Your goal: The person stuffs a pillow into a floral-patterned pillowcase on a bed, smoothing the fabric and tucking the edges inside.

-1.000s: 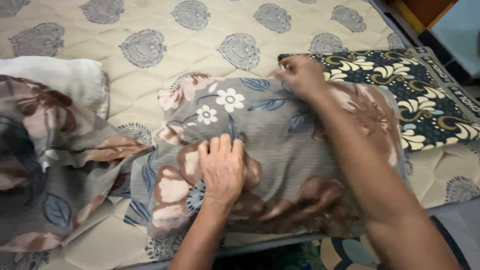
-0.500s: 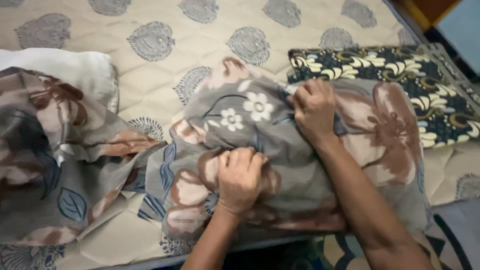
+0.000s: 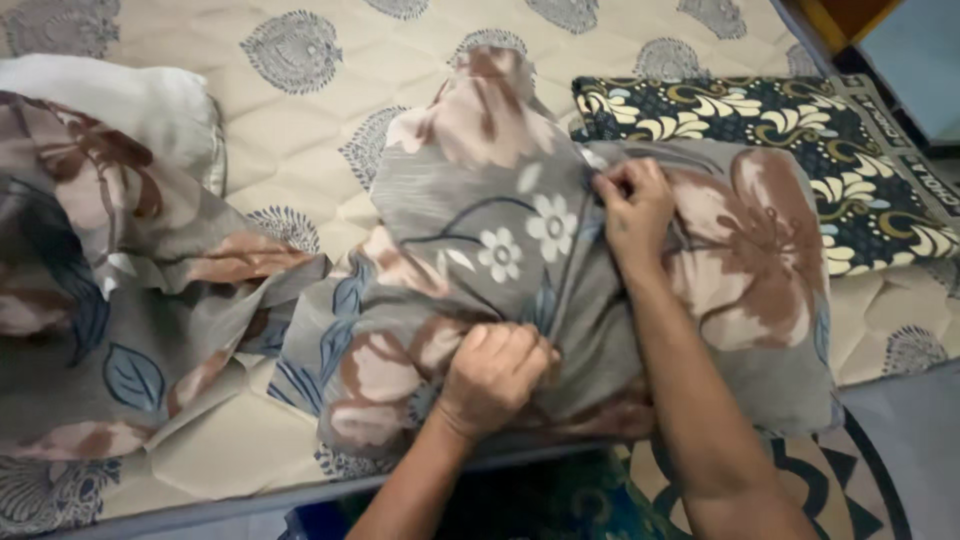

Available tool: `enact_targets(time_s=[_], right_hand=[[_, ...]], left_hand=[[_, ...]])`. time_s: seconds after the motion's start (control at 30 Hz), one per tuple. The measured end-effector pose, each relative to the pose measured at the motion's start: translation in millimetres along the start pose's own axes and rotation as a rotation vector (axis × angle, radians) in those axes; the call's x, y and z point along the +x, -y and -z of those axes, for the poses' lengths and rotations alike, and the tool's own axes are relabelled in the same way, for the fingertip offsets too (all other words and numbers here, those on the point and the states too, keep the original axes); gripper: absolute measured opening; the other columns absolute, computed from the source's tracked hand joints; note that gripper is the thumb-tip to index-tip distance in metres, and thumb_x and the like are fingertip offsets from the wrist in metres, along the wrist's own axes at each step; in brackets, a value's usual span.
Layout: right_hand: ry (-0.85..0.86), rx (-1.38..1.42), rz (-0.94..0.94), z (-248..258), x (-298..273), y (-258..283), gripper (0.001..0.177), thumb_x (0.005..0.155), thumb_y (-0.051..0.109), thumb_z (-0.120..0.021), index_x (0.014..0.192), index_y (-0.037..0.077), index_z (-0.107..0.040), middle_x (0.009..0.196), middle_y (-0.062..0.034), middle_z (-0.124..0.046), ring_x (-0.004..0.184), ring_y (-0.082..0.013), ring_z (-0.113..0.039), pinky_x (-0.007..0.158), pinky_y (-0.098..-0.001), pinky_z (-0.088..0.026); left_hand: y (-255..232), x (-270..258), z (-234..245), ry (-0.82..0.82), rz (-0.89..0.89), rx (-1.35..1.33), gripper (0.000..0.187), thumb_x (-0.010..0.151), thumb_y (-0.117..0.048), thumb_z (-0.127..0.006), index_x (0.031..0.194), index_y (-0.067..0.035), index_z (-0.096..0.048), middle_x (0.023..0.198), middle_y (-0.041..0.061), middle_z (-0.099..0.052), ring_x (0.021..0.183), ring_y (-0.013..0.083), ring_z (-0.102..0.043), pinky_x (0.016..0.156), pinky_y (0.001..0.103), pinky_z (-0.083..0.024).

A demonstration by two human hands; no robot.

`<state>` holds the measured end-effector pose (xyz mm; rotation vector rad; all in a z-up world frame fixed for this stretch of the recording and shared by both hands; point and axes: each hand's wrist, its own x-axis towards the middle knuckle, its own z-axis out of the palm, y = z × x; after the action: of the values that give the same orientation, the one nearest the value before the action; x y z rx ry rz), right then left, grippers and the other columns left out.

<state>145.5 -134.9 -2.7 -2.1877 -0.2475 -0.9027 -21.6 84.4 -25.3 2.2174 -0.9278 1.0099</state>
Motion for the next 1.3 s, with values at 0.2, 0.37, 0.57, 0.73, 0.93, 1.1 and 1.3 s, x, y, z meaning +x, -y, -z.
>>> enact_targets(time_s=[0.2, 0.37, 0.57, 0.73, 0.93, 1.1, 1.3], right_hand=[[0.360, 0.223, -0.026, 1.1, -52.2, 89.2, 0.025, 0.079, 0.013, -0.083, 0.095, 0.005, -0.067, 0.078, -0.0093, -0.063, 0.073, -0.0298, -0.060, 0.069, -0.0404, -0.047], [0.217, -0.031, 0.082, -15.9, -64.6, 70.9, 0.016, 0.091, 0.013, -0.076, 0.085, 0.003, -0.065, 0.082, -0.0101, -0.064, 0.081, -0.0302, -0.061, 0.076, -0.0429, -0.047], [0.128, 0.186, -0.111, -20.4, -71.0, 65.5, 0.017, 0.091, 0.016, -0.079, 0.087, 0.004, -0.067, 0.080, -0.0078, -0.062, 0.069, -0.0218, -0.062, 0.066, -0.0354, -0.050], [0.118, 0.174, 0.026, -21.2, -77.2, 65.5, 0.016, 0.090, 0.013, -0.080, 0.086, 0.004, -0.068, 0.078, -0.0073, -0.063, 0.071, -0.0208, -0.061, 0.066, -0.0342, -0.049], [0.142, 0.150, 0.062, -21.9, -75.8, 66.1, 0.017, 0.090, 0.014, -0.080, 0.086, 0.003, -0.068, 0.077, -0.0071, -0.063, 0.072, -0.0211, -0.061, 0.067, -0.0342, -0.048], [0.164, 0.236, 0.087, 5.1, -83.8, 85.4, 0.013, 0.094, 0.013, -0.075, 0.094, 0.004, -0.066, 0.088, -0.0089, -0.062, 0.085, -0.0252, -0.062, 0.076, -0.0366, -0.049], [0.320, 0.051, 0.660, 73.4, -143.7, 109.7, 0.037, 0.072, 0.029, -0.085, 0.091, 0.004, -0.065, 0.096, -0.0114, -0.063, 0.096, -0.0336, -0.061, 0.091, -0.0485, -0.049]], left_hand=[[-6.7, 10.2, 9.2, -0.013, 0.129, 0.005, 0.018, 0.093, -0.015, -0.068, 0.105, -0.002, -0.067, 0.106, 0.014, -0.066, 0.097, 0.0283, -0.065, 0.087, 0.040, -0.053], [-20.8, -0.5, 69.0, -0.062, 0.200, 0.186, 0.027, 0.089, -0.017, -0.067, 0.110, 0.000, -0.068, 0.112, 0.018, -0.066, 0.101, 0.0336, -0.064, 0.088, 0.042, -0.052], [-11.6, -23.7, 111.5, 0.131, 0.565, 0.347, 0.021, 0.085, -0.021, -0.072, 0.098, -0.006, -0.068, 0.090, 0.013, -0.061, 0.085, 0.0329, -0.060, 0.074, 0.045, -0.045], [-23.8, -27.8, 100.4, 0.181, 0.524, 0.196, 0.011, 0.080, -0.006, -0.069, 0.088, -0.008, -0.063, 0.082, 0.011, -0.060, 0.081, 0.0316, -0.059, 0.074, 0.045, -0.045], [-55.0, -40.9, 91.6, 0.361, 0.554, 0.090, 0.022, 0.061, 0.001, -0.066, 0.080, -0.007, -0.058, 0.081, 0.013, -0.062, 0.081, 0.0357, -0.063, 0.071, 0.047, -0.049], [-36.1, -51.5, 97.1, 0.388, 0.681, 0.112, 0.018, 0.065, 0.000, -0.068, 0.079, -0.008, -0.060, 0.079, 0.014, -0.065, 0.078, 0.0372, -0.065, 0.067, 0.050, -0.051], [-25.5, -42.3, 109.0, 0.320, 0.749, -0.043, 0.011, 0.075, -0.004, -0.070, 0.079, -0.013, -0.066, 0.079, 0.009, -0.070, 0.082, 0.0335, -0.069, 0.071, 0.048, -0.052]])
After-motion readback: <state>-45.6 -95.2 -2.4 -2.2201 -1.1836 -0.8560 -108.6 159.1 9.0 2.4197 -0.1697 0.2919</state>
